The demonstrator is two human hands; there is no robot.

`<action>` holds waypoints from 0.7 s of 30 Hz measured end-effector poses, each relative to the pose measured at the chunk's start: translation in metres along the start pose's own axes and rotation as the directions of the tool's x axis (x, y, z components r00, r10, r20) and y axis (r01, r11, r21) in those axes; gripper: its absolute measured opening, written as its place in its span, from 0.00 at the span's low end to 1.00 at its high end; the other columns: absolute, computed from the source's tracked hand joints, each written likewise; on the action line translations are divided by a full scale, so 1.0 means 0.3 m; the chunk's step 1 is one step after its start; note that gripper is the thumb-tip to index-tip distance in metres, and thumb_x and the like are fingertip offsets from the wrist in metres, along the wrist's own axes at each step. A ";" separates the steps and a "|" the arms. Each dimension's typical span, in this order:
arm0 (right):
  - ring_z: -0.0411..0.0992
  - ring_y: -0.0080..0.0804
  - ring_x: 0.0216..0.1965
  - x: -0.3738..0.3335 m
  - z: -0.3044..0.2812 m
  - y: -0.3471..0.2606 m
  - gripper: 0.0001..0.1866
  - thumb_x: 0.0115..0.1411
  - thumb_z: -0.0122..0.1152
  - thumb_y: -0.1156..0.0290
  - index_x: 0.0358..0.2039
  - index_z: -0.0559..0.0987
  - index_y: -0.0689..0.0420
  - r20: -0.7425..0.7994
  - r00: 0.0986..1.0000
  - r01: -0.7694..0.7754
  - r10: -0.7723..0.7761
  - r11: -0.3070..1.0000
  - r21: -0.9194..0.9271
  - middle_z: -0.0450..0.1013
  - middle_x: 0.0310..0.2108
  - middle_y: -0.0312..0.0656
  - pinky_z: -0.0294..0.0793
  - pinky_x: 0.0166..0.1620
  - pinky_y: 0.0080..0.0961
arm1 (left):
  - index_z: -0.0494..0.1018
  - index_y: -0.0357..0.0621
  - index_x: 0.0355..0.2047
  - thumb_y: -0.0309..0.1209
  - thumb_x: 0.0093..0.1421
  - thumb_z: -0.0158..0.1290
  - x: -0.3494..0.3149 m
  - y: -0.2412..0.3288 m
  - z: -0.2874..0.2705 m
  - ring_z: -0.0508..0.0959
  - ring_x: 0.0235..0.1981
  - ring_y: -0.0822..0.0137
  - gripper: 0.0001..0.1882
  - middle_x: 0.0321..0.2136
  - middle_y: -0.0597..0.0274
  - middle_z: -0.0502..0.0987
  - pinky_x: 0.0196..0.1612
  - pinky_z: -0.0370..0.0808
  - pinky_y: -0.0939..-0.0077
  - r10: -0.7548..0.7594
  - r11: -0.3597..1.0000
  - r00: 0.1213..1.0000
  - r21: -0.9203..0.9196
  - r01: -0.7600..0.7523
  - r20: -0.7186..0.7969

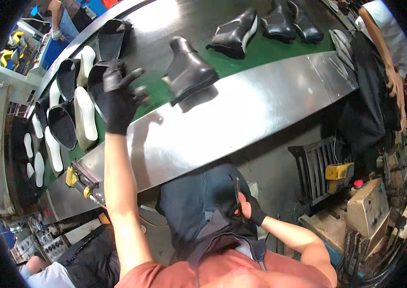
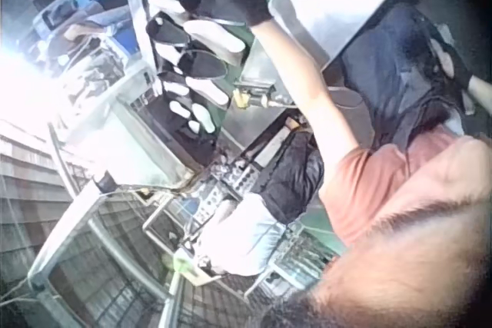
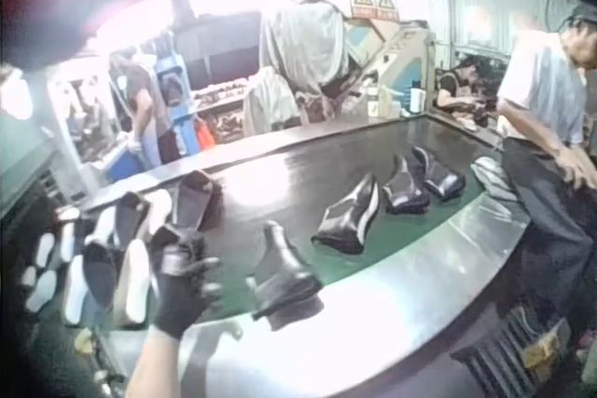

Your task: The person uses pliers to trim excess material from the edges of shoe soles. They pick up a shoe from a conveyor belt, hold it against their lap, and carefully scrape the sole's perimeter with the tool. After finishing each shoe, they place it back on the belt and repeat the process with the next item.

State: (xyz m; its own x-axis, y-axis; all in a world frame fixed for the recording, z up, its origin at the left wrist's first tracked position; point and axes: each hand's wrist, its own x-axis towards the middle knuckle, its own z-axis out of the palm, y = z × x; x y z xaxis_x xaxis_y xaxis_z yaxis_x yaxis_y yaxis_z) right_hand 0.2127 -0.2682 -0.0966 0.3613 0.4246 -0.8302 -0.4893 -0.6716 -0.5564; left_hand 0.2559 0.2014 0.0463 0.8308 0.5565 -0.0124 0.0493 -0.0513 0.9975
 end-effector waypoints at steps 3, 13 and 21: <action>0.72 0.29 0.18 0.055 -0.015 -0.001 0.36 0.65 0.33 0.38 0.31 0.73 0.62 0.073 0.996 -0.052 0.052 0.999 -0.005 0.71 0.21 0.41 0.71 0.26 0.30 | 0.63 0.48 0.56 0.29 0.64 0.45 -0.104 -0.138 -0.120 0.78 0.34 0.61 0.20 0.48 0.57 0.74 0.31 0.76 0.65 0.239 0.940 0.967 0.271 -0.206 -0.093; 0.74 0.29 0.18 0.013 0.011 0.027 0.35 0.67 0.34 0.44 0.28 0.77 0.65 0.104 0.993 0.048 -0.050 0.999 0.024 0.73 0.16 0.42 0.74 0.25 0.27 | 0.70 0.32 0.50 0.28 0.58 0.54 -0.615 -0.071 0.180 0.76 0.43 0.69 0.20 0.41 0.58 0.78 0.49 0.71 0.74 -0.362 0.932 0.888 0.128 0.339 0.285; 0.71 0.26 0.16 -0.097 0.081 0.080 0.32 0.65 0.38 0.43 0.45 0.70 0.63 0.008 0.994 0.105 -0.105 0.994 -0.027 0.73 0.20 0.42 0.72 0.21 0.25 | 0.76 0.41 0.44 0.38 0.60 0.56 -1.055 -0.171 0.096 0.77 0.29 0.75 0.16 0.31 0.65 0.79 0.31 0.75 0.78 -0.631 0.770 0.543 0.364 0.523 0.554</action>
State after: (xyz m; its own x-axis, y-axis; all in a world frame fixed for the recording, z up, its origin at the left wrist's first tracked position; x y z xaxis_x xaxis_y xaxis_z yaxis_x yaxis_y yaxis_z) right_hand 0.1711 -0.2820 -0.0867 0.4042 0.4976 -0.7674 -0.4271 -0.6393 -0.6395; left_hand 0.0064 0.0039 -0.0031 0.7273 -0.1243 -0.6749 0.6747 -0.0504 0.7364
